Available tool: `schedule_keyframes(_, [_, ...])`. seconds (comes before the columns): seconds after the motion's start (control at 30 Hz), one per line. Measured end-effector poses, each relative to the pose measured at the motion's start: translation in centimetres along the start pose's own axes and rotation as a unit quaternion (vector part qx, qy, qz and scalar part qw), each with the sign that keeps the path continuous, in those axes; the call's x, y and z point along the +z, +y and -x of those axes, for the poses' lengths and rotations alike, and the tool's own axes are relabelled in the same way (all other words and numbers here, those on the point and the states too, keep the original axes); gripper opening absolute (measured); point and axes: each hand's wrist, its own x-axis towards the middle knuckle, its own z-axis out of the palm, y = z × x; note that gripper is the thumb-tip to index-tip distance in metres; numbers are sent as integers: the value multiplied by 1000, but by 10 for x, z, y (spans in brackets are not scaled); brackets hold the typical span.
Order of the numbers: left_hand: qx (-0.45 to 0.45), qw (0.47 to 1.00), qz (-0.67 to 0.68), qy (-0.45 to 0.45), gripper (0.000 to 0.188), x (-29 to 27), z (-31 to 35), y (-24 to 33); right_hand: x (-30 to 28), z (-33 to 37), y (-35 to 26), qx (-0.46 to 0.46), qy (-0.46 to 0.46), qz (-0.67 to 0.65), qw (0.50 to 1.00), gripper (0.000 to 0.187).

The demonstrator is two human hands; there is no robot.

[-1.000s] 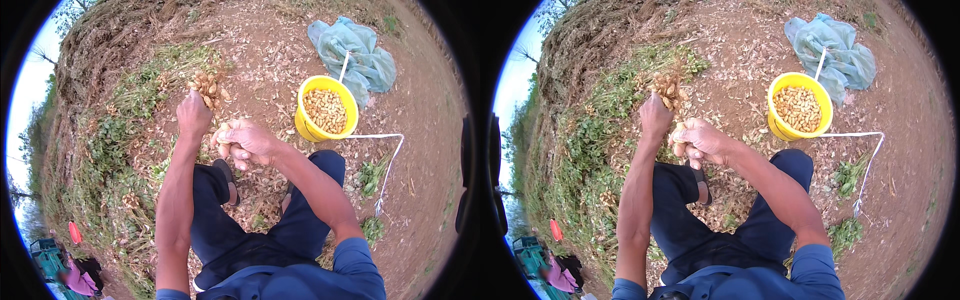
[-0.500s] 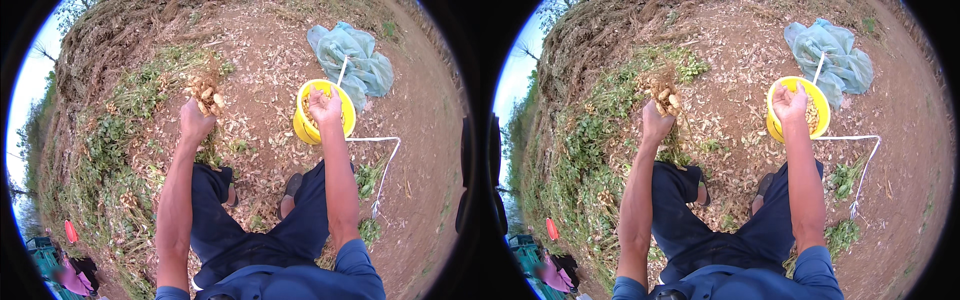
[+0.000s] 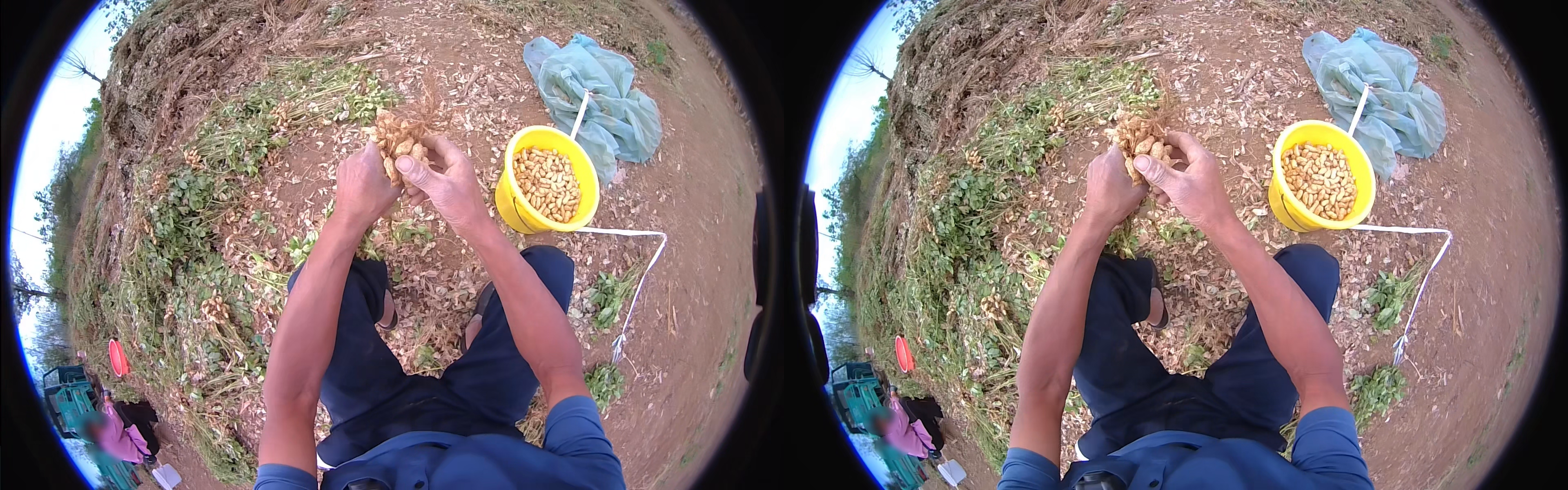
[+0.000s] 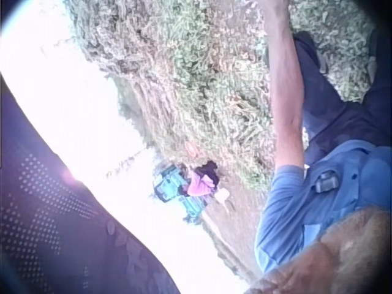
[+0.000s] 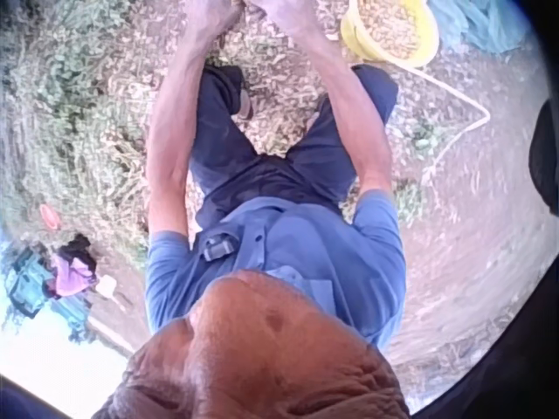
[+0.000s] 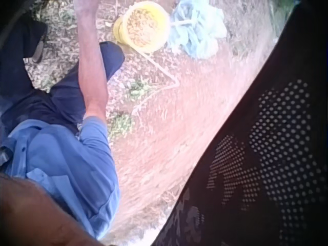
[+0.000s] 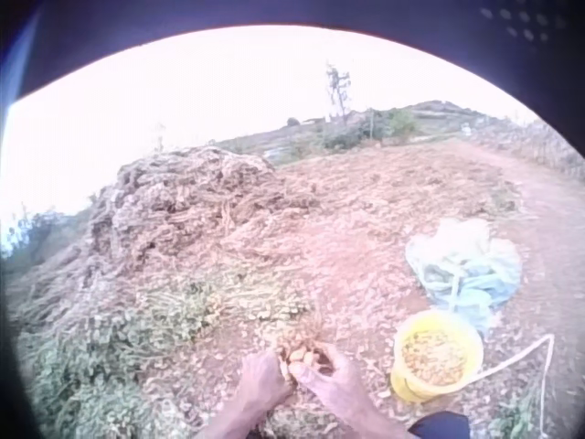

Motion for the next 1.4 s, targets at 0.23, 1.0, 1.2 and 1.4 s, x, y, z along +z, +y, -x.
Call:
schedule_keyframes(0.23, [-48,999,19,-5,40,-6,-2,-4,12,-6,9,-15,24,23,999,40])
schedule_keyframes(1.0, [-95,991,90,-26,32,-7,1,-15,13,-30,25,-23,-62,0,998,48])
schedule_keyframes(1.2, [-81,975,187,-84,28,-20,6,-18,14,-32,32,-9,-103,-72,992,43])
schedule_keyframes(1.4, [-53,965,219,-138,29,-29,9,-26,14,-27,25,11,-143,-65,988,45])
